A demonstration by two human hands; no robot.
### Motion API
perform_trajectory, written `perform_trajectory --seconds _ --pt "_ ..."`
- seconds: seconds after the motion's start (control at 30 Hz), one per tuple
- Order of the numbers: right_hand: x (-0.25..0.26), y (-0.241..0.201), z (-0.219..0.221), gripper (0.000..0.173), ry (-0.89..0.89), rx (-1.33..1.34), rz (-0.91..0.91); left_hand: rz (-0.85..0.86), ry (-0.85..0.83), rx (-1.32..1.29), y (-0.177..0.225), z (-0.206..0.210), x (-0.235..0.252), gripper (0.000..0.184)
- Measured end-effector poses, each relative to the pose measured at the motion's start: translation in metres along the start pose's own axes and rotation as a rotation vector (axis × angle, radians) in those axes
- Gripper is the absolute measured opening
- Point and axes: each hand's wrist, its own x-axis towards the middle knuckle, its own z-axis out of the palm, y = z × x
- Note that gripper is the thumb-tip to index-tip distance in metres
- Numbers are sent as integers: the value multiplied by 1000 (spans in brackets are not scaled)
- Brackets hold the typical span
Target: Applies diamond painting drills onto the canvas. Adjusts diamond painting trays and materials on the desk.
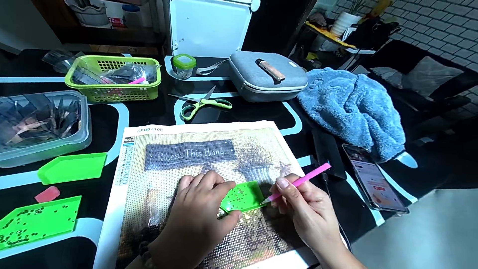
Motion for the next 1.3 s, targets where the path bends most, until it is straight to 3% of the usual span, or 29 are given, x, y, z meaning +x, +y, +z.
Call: perform_trajectory --seconds 0.27,1.1,1.3 --pt "-13 10 1 28 -52 -67 -77 -2 -7 15 0 0 -1 42" --pt "-14 12 -1 30 -46 -139 -86 -6 -12 25 0 -1 -1 42" --pt "-15 13 -1 33 -86 -244 -182 -7 -11 21 0 -1 -1 43"
